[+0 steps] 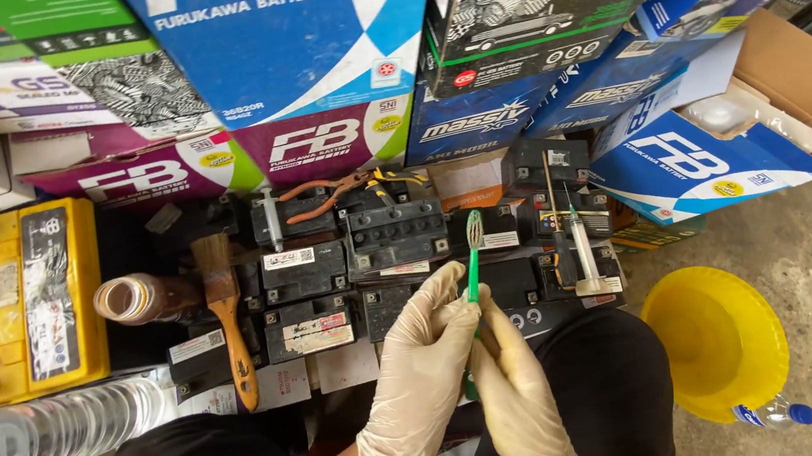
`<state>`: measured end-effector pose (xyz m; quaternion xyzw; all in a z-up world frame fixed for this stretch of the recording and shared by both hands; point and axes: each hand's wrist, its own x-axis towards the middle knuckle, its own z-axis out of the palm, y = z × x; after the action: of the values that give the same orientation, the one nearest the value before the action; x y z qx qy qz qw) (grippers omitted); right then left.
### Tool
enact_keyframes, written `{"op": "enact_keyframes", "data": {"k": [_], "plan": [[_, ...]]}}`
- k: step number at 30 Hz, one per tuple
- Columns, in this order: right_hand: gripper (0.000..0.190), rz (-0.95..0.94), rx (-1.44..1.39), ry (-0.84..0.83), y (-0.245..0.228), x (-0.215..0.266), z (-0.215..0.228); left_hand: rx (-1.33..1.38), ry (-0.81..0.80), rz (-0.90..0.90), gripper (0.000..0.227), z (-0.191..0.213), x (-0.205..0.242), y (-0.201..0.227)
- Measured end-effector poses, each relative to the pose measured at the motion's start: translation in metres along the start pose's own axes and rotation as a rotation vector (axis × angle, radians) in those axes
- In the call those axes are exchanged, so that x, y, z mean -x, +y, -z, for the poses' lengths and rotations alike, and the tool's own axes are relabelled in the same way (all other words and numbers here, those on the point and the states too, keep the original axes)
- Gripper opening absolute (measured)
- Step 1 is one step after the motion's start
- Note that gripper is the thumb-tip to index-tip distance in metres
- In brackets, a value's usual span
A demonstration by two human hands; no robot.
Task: Cleaning a battery component with a toothbrush and using a syringe to handle fluid
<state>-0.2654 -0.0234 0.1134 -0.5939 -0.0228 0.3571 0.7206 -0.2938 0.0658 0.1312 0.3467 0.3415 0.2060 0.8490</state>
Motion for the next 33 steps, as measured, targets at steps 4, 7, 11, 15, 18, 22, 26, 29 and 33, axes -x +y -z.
{"op": "enact_keyframes", "data": {"k": [4,7,11,15,18,22,26,29,33], "plan": [[0.059,-0.083,0.037,0.091,-0.009,-0.010,-0.009,-0.151,-0.041,-0.017,0.054,0.012,0.007,0.013],[0.054,-0.165,0.063,0.185,-0.004,-0.017,-0.001,-0.551,-0.119,-0.452,0.055,0.032,0.005,0.036],[0.047,0.108,0.495,0.154,-0.020,-0.029,-0.005,-0.933,-0.108,-0.589,0.060,0.067,-0.030,0.087],[0.047,0.092,0.717,0.139,-0.053,-0.029,-0.038,-1.175,-0.125,-0.463,0.103,0.114,-0.087,0.094],[0.045,0.367,0.858,0.026,-0.023,-0.045,-0.029,-1.356,-0.181,-0.206,0.116,0.111,-0.090,0.103],[0.045,0.489,1.058,0.063,-0.016,-0.044,-0.022,-1.189,-0.275,-0.284,0.111,0.110,-0.098,0.086],[0.044,0.525,0.995,0.138,-0.014,-0.045,-0.022,-1.284,-0.232,-0.365,0.100,0.118,-0.120,0.062],[0.045,0.576,1.050,0.091,-0.006,-0.045,-0.030,-1.329,-0.200,-0.435,0.100,0.122,-0.125,0.059],[0.045,0.621,1.209,0.107,-0.015,-0.046,-0.020,-1.367,-0.203,-0.367,0.100,0.118,-0.121,0.071]]}}
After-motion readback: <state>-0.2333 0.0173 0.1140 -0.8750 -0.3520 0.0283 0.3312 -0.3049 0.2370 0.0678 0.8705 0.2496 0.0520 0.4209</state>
